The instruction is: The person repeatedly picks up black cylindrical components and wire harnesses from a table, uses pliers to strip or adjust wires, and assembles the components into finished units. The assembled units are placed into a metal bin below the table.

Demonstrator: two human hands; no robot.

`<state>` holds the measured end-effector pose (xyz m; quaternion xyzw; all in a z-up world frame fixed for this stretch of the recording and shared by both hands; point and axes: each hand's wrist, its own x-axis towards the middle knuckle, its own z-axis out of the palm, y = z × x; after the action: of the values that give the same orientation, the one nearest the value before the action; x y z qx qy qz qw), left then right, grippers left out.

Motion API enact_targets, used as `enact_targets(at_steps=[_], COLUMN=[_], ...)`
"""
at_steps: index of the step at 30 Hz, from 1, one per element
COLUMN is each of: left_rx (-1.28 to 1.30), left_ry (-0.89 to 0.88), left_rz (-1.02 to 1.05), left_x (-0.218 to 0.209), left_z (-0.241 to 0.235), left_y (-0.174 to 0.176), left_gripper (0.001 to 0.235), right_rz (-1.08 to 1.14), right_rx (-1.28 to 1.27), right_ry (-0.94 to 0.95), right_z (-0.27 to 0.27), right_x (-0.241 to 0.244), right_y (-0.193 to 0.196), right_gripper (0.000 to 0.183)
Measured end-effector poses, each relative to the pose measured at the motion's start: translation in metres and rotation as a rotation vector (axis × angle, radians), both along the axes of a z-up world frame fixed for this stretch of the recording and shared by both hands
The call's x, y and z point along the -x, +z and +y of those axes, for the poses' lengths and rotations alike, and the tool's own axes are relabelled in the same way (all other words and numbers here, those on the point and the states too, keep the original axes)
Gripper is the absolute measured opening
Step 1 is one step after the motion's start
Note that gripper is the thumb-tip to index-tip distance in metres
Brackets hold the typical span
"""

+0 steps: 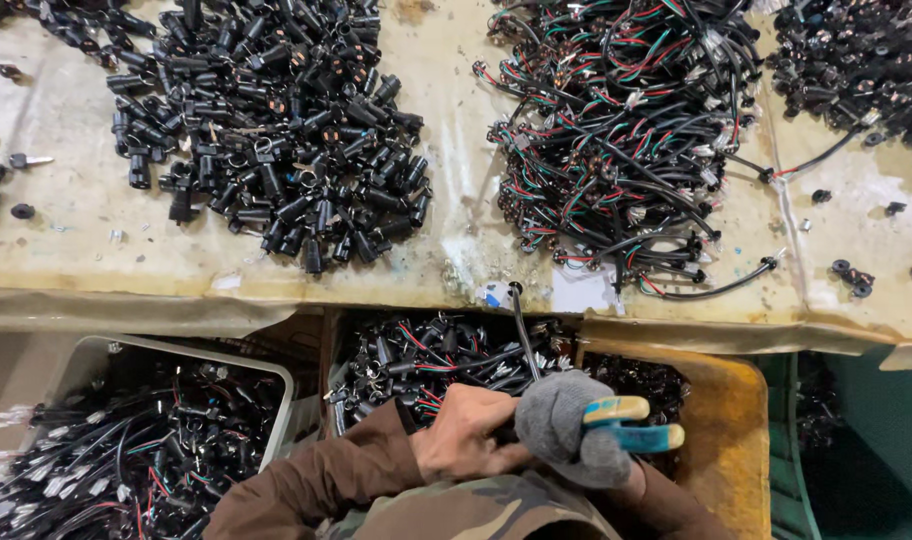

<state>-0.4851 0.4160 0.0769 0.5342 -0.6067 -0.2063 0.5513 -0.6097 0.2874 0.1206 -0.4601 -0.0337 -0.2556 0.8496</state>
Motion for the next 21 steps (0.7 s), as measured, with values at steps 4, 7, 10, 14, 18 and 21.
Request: enact_targets(at_steps=[4, 7, 10, 14, 18, 21], left_rx=[-0.026, -0.122, -0.225, -0.071, -0.099, -0.197], left_ry=[-0.037, -0.104, -0.038, -0.565, -0.207, -0.166], left_rz=[0.056, -0.04, -0.465, -0.027, -0.547, -0.834], left_x=[-0.006, -0.024, -0.055, -0.101, -0.082, -0.071], left_z=[-0.004, -0.015, -0.015, 0.025, 0.028, 0.031], left_y=[-0.002, 0.01, 0.042, 0.08, 0.054, 0.019], left_gripper=[0.025, 0.026, 0.04, 0.032, 0.041, 0.059], right_rz=[-0.08, -0.093, 0.037, 0.933, 1.091, 1.123], right_rx=[-0.006, 0.117, -0.151, 0.614, 1.395, 1.434], right_ry=[0.088, -0.072, -0.391, -1.242, -1.309, -1.244], right_z=[0.002, 0.002, -0.017, -0.1, -0.158, -0.185], right_x=[-0.008, -0.013, -0.01, 0.01, 0.043, 0.053], right_y=[0.001, -0.007, -0.014, -0.037, -0.106, -0.138], right_gripper=[0.047, 0.042, 0.038, 0.024, 0.034, 0.018])
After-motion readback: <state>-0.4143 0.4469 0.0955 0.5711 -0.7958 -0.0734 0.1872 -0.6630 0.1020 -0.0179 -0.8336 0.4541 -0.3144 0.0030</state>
